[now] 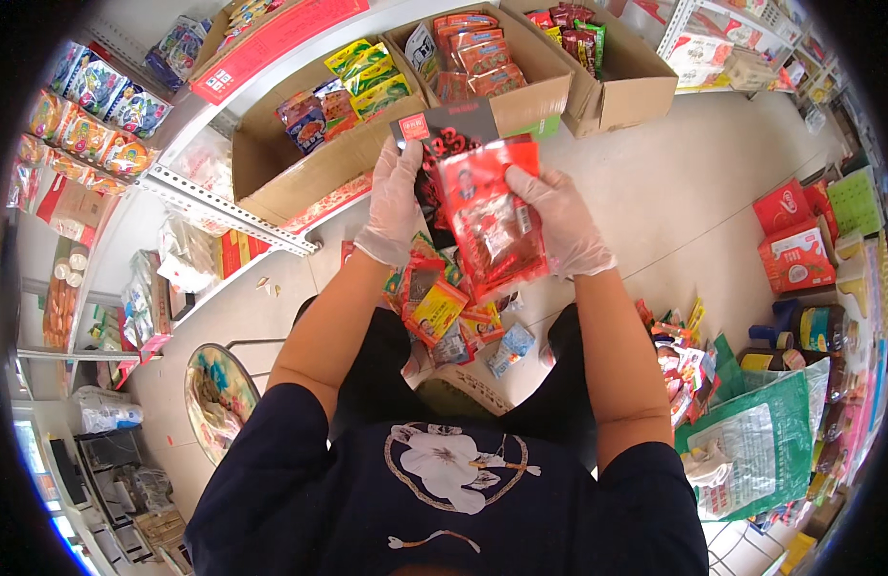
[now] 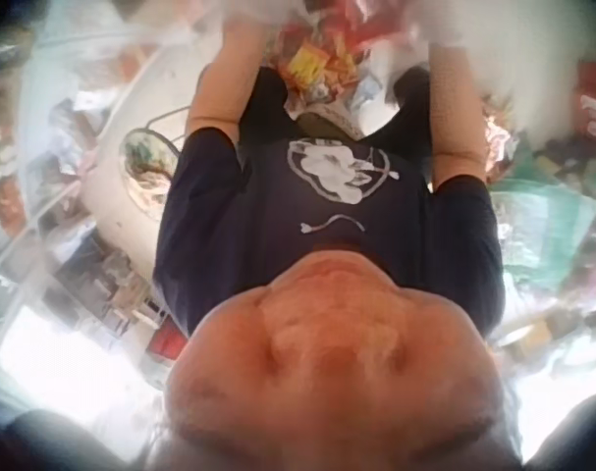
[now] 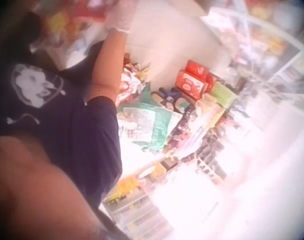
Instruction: The person sits on the floor and sorts various snack packets from a cardboard box into piles on the floor. They pick up packets, inspect them, and place them into different stacks.
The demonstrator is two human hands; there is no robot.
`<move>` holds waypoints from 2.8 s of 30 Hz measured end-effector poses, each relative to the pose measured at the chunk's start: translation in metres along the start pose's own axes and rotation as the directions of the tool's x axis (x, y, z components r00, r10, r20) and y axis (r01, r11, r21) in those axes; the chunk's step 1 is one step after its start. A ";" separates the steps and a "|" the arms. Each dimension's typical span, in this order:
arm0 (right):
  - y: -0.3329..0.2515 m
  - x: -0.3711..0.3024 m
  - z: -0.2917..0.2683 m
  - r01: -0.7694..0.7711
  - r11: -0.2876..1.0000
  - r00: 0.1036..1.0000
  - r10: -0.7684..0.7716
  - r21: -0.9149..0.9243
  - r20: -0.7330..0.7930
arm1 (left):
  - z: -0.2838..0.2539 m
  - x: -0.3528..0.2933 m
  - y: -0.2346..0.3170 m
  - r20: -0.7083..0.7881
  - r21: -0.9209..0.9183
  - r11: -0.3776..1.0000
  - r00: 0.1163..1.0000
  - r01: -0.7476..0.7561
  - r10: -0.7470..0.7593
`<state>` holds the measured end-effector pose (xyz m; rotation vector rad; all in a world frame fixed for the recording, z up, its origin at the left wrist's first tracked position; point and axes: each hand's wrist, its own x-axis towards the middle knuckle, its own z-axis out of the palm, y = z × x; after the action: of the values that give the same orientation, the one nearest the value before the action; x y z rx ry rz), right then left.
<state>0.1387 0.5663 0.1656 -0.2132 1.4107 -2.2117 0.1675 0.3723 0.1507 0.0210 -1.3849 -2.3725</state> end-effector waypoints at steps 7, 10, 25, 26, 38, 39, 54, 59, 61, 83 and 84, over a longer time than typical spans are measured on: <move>0.003 0.016 0.008 -0.042 0.901 0.997 0.011 -0.431 -0.073 | -0.018 0.017 -0.001 0.155 0.258 0.958 0.984 -0.122 0.084; 0.012 0.025 0.000 0.176 0.638 0.983 -0.159 -0.750 0.096 | -0.025 0.034 0.017 0.467 0.782 0.310 0.837 -0.541 0.284; 0.000 0.014 0.041 -0.151 0.815 0.957 0.261 -0.559 0.122 | -0.063 0.042 0.026 -0.102 0.806 0.570 0.986 0.160 -0.133; 0.000 0.013 0.037 -0.093 0.851 0.980 0.169 -0.516 0.103 | -0.073 0.046 0.033 -0.190 0.740 0.629 0.971 0.237 -0.141; 0.002 0.024 0.023 0.038 0.979 0.993 -0.060 -0.202 -0.103 | -0.016 0.007 -0.003 0.206 -0.107 0.937 0.929 0.332 -0.306; 0.008 0.029 0.022 0.111 0.969 0.987 -0.133 -0.221 -0.086 | -0.013 0.008 -0.003 0.288 -0.116 0.965 0.938 0.236 -0.195; 0.014 0.037 0.038 0.220 0.960 0.962 -0.243 -0.175 -0.127 | 0.003 0.004 -0.011 0.161 -0.292 0.913 0.956 0.283 -0.245; 0.015 0.038 0.036 0.233 0.942 0.959 -0.264 -0.243 -0.101 | 0.003 0.005 -0.010 0.122 -0.258 0.943 0.976 0.209 -0.183; 0.020 0.038 0.035 0.203 0.954 0.963 -0.236 -0.218 -0.133 | 0.002 0.003 -0.010 0.119 -0.162 0.970 0.979 0.181 -0.163; 0.020 0.038 0.010 0.230 0.749 0.896 -0.412 -0.622 -0.165 | 0.014 0.023 -0.025 0.210 -0.372 0.905 0.968 0.207 -0.135; 0.015 0.038 0.003 0.223 0.787 0.889 -0.407 -0.575 -0.211 | 0.015 0.028 -0.030 0.204 -0.319 0.913 0.959 0.254 -0.196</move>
<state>0.1125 0.5400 0.1489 -0.3088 2.3333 -2.1106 0.1291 0.3881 0.1379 -0.1237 -1.0649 -2.8404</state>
